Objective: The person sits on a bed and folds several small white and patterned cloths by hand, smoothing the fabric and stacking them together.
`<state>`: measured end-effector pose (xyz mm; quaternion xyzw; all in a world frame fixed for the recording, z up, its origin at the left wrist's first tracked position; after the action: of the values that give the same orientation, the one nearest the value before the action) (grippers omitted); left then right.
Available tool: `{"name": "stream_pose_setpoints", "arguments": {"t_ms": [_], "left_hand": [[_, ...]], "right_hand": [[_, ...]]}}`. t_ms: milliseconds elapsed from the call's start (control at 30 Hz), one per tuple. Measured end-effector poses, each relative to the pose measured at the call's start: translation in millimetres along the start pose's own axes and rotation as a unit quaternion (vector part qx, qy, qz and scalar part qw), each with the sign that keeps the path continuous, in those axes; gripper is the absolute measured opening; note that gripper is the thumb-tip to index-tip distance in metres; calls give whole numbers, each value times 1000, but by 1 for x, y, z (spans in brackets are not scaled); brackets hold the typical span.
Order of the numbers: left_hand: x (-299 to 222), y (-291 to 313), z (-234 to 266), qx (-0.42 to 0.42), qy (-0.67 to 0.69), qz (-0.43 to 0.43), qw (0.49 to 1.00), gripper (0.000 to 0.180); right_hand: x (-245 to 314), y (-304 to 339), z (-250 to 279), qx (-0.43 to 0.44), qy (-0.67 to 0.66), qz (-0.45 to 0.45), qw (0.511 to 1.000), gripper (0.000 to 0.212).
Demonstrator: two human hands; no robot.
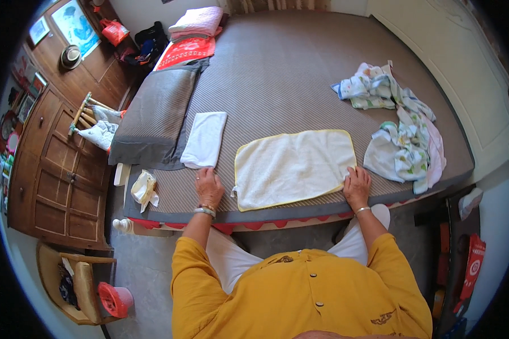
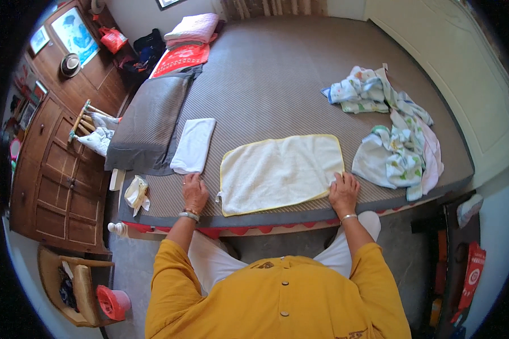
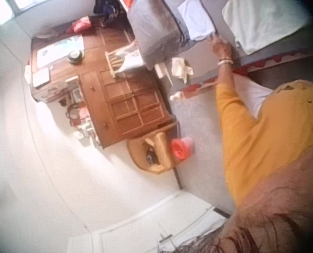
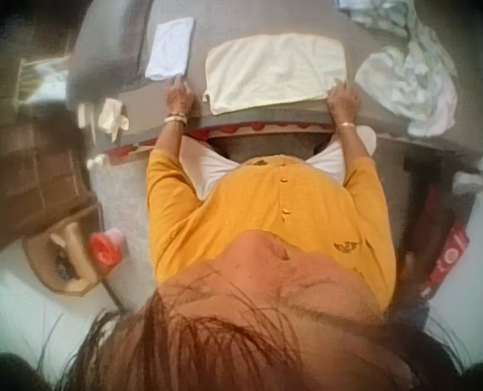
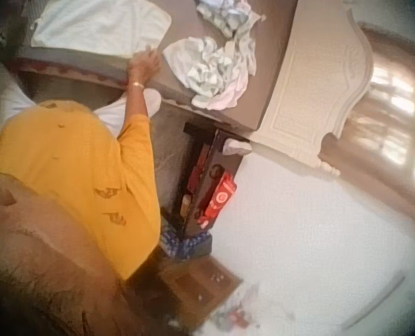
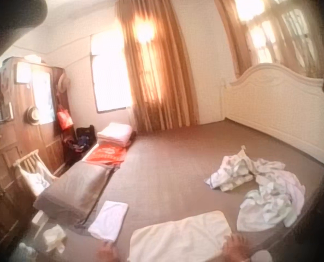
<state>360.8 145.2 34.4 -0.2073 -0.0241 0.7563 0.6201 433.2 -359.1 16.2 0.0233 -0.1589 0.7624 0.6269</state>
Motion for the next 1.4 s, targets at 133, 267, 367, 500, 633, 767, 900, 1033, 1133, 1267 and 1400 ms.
{"name": "stream_pose_setpoints", "arguments": {"t_ms": [133,267,367,500,633,767,900,1033,1133,1267,1400], "left_hand": [[-49,42,-21,80,69,10,994,33],[-59,76,-35,77,114,17,990,33],[-62,94,-31,43,103,39,993,22],[-53,104,-27,34,147,68,986,10],[-65,106,-22,48,270,128,953,10],[-59,116,-39,36,500,181,846,11],[-57,142,-51,87,671,295,675,10],[-52,175,-67,136,719,379,567,14],[-53,156,-49,126,668,303,668,12],[-104,120,4,58,607,175,773,10],[-200,105,8,144,611,32,778,16]], "right_hand": [[-3,3,1,-7,-1,-6,1000,37],[-13,5,-2,-33,-70,9,997,36],[-34,9,-5,-53,-142,18,988,32],[-58,15,0,-51,-297,-10,953,20],[-83,23,-5,-37,-395,-93,913,15],[-97,50,-24,-24,-576,-190,795,18],[-97,75,-26,-19,-679,-256,687,20],[-93,78,-34,97,-690,-280,661,23],[-98,70,-21,45,-689,-275,669,19],[-25,34,81,-105,-416,-17,903,11],[106,39,105,-20,-490,121,863,8]]}}
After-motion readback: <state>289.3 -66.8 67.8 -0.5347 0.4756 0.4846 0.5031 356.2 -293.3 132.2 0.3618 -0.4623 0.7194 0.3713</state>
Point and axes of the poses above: each hand's wrist, its own y-axis away from the middle knuckle, its own z-axis out of the back of the hand, x = y × z, the point moved 10 cm from there along -y, towards the middle knuckle, and after that the axes turned 14 degrees about x, right-handed, at the moved point
